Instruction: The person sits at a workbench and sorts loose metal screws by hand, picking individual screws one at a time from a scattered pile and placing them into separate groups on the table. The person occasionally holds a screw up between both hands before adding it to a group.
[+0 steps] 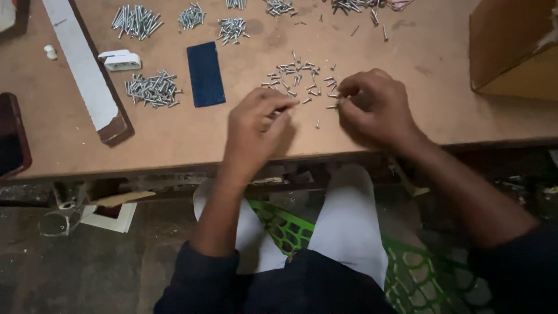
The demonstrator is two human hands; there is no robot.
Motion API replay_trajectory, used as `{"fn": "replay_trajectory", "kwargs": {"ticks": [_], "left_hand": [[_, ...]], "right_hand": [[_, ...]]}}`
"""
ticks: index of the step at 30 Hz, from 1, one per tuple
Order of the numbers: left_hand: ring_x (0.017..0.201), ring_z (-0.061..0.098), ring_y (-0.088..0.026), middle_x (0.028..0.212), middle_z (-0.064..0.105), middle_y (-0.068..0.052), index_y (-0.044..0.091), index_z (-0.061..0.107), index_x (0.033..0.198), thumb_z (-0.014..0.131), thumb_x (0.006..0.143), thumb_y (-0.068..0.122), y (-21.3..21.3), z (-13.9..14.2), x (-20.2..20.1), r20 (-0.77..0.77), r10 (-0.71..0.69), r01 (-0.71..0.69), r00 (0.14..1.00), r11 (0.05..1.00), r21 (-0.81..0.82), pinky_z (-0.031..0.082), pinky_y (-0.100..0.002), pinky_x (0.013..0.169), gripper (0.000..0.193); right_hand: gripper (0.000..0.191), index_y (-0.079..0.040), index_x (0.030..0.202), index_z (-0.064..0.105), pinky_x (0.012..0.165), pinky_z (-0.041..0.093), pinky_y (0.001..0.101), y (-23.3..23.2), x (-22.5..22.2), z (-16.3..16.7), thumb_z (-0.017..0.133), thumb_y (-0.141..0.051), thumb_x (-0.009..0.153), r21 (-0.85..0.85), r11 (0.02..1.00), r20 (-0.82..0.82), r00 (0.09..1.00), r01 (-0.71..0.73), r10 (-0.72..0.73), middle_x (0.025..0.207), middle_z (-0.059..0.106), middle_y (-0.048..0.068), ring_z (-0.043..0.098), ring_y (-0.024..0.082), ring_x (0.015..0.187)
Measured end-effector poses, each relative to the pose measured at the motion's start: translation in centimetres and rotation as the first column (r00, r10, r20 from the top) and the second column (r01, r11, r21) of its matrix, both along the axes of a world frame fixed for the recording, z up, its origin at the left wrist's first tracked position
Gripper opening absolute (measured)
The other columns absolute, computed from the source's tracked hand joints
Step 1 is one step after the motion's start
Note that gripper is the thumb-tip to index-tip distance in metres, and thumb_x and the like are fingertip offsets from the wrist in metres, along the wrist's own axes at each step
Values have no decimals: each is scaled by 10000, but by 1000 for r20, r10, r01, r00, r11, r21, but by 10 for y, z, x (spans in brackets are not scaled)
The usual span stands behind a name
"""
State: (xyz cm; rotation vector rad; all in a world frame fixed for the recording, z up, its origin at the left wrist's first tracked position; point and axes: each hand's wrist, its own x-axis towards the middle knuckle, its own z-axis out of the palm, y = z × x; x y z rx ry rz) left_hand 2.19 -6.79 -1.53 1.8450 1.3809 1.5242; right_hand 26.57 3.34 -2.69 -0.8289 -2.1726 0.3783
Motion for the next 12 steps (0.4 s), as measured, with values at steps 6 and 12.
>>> {"fn": "replay_trajectory", "kwargs": {"ticks": [6,12], "left_hand": [[994,712,-169,1119,709,-84,60,736,1124,701,975,62,14,-10,18,34,-152,153,988,988,-9,579,-279,856,153],[1008,724,-196,1129,722,-85,54,740,1128,685,1014,76,24,-34,8,262,-284,317,922,944,-92,588,-285,901,128]], "right_hand": [[154,-14,1085,696,822,579,289,2,3,-2,733,-87,954,-155,985,-115,991,-82,64,966,747,102,744,182,893],[120,-29,1051,713,849,592,319,-2,2,-1,756,-98,962,20,998,-54,997,-61,62,1001,754,114,759,209,930]]}}
